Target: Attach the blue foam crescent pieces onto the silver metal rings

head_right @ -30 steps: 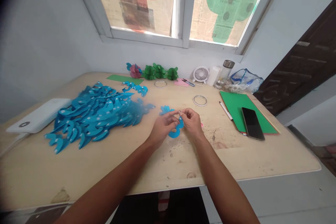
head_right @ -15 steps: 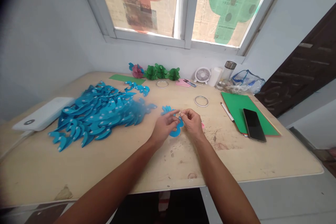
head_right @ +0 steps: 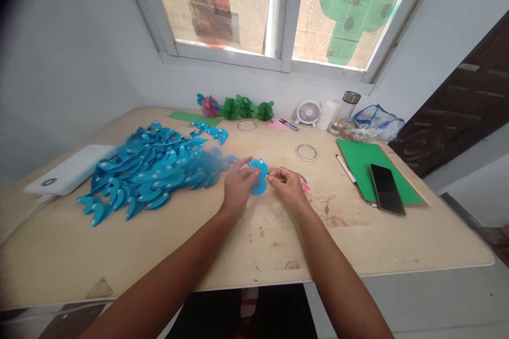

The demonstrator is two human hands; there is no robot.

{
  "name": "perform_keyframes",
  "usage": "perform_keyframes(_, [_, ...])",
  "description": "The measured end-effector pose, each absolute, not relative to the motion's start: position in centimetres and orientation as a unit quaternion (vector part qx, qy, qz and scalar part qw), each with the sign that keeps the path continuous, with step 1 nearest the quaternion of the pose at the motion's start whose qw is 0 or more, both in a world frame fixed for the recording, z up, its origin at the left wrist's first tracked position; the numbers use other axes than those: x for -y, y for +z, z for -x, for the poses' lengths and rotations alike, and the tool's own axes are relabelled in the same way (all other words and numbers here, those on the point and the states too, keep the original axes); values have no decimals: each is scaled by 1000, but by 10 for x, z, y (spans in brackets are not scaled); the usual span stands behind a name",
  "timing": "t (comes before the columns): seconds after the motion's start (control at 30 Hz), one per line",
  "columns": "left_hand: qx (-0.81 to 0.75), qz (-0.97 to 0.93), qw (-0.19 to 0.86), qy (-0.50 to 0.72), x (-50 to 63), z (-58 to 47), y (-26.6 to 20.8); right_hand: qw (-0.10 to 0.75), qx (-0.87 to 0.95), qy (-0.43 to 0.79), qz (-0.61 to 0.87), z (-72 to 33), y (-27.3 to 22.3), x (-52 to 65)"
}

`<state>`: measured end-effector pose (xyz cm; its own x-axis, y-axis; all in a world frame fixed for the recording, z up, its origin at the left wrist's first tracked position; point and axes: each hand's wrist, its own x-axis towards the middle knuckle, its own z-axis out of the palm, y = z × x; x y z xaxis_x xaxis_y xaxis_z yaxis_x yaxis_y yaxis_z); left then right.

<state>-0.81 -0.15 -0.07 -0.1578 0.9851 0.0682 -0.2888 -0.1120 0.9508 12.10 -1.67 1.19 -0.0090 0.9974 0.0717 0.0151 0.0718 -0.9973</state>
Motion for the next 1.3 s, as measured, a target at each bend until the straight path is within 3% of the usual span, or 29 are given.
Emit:
perform_keyframes(0.23, [-425,-412,530,607,3,7,2,487,533,484,494,-120,10,17])
perform_keyframes(0.7, [-409,-401,644,508,6,4,0,539,477,446,532,-123,9,14])
perform_keyframes(1.3, [-419,-365,609,566,2,5,-3,509,503,444,539,-123,9,15])
